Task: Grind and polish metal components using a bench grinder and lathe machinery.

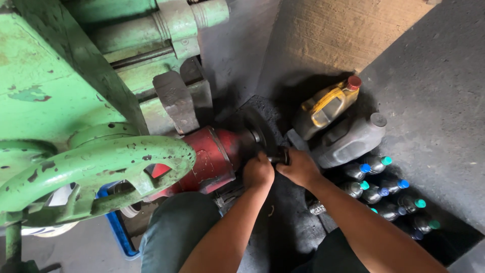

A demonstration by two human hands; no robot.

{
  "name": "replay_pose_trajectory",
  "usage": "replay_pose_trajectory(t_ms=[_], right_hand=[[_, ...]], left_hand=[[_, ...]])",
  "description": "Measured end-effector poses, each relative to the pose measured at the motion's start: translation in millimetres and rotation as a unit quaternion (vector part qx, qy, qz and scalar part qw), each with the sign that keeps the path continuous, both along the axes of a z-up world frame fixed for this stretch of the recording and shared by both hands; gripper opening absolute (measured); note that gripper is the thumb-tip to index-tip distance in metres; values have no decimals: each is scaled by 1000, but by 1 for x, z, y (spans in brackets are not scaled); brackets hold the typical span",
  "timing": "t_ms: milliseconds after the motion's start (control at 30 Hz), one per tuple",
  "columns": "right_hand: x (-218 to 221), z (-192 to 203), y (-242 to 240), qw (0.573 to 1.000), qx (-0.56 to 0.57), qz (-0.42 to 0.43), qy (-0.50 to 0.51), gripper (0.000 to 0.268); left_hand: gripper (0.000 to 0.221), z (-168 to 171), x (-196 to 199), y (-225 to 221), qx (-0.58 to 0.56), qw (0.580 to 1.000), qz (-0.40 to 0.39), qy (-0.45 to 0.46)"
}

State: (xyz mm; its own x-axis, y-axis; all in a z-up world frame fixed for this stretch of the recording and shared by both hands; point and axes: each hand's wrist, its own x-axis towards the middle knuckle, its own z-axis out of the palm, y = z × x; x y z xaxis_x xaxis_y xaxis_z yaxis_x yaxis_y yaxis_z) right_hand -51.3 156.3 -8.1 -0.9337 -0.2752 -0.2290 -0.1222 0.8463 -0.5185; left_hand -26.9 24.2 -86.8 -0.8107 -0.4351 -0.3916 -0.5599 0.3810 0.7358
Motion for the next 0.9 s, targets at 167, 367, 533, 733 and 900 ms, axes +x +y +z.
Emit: replay_pose_trajectory(t_ms=[167, 367, 533, 733, 900], right_hand=[[7, 25, -6, 996, -75, 29, 44, 50], [7, 48, -11, 988, -84, -3, 129, 46], [-1, 48, -12, 980, -124, -16, 155, 48], [-11, 25, 21, 865, -496, -12, -74, 56], [-9, 23, 38, 840, -534, 13, -91, 49]], left_hand=[[63, 26, 1, 0, 19, 999, 51, -3], [62, 43, -6, 2, 31, 996, 42, 77], [58, 60, -7, -3, 17, 967, 20, 253], [39, 179, 36, -1, -66, 927, -74, 363], [35, 192, 44, 1, -209, 892, -199, 349]])
